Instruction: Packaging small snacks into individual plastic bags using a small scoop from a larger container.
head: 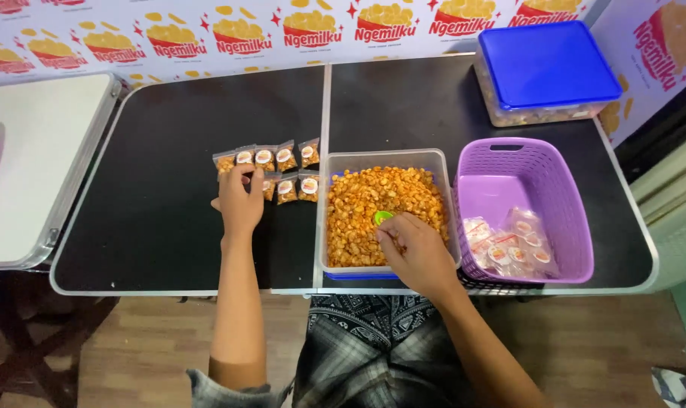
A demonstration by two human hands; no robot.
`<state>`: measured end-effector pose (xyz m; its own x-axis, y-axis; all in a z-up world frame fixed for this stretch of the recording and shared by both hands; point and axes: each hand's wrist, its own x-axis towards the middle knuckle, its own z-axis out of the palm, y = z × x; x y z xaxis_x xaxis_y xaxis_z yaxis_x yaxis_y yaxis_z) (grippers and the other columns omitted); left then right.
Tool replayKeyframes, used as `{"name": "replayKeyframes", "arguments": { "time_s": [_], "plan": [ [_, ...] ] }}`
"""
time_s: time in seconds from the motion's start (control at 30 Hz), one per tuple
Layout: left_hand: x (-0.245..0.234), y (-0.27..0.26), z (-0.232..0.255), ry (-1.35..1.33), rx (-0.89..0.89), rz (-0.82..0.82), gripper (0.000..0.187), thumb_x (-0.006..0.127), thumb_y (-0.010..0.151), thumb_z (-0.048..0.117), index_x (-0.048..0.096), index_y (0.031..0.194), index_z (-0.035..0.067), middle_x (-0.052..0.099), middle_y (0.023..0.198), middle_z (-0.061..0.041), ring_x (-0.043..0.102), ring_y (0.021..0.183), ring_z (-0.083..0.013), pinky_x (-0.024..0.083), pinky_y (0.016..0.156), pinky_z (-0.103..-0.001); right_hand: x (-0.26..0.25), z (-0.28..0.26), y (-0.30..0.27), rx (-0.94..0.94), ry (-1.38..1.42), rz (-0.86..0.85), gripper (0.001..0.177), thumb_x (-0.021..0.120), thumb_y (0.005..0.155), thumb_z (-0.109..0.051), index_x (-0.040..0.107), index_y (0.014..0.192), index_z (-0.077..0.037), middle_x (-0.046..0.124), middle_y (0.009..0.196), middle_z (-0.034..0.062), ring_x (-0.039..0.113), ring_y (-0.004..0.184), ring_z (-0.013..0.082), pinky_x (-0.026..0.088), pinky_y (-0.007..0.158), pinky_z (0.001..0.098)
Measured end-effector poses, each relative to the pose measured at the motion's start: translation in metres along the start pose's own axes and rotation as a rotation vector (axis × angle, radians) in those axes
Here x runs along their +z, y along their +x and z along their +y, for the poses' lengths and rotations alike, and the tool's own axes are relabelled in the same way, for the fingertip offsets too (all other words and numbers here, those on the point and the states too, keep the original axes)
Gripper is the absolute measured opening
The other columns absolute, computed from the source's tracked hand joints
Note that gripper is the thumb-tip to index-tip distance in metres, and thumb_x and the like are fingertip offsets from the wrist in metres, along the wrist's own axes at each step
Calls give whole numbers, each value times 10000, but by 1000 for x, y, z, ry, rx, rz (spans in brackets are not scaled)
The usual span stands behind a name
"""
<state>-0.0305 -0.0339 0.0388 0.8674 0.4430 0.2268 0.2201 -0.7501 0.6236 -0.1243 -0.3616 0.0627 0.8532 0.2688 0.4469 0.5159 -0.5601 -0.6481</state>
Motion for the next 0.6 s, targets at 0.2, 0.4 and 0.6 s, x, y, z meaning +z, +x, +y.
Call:
{"name": "replayKeyframes", "arguments": {
  "time_s": [0.2,0.4,0.6],
  "plan": [
    [-3,-56,23,53,262,-19,298,580,1062,429,578,1175,154,508,1164,-70,545,1112,-329,349,933,-562,-3,-9,2,-30,21,27,59,668,956,-92,696,921,-55,597,726,82,675,676,251,575,590,356],
    [-19,-124,47,-162,322,-77,211,595,1048,362,628,1165,190,476,1114,10,501,1100,-250,294,974,-464,-11,-9,-21,-245,130,212,23,728,930,-126,738,937,-107,592,723,49,650,662,254,573,636,333],
    [-15,-159,16,-356,478,-44,124,645,992,214,716,1088,177,601,1023,9,618,952,-197,437,938,-361,-105,3,-55,-169,162,160,61,775,838,-171,776,790,-210,669,718,-31,633,647,178,517,717,237]
  ]
}}
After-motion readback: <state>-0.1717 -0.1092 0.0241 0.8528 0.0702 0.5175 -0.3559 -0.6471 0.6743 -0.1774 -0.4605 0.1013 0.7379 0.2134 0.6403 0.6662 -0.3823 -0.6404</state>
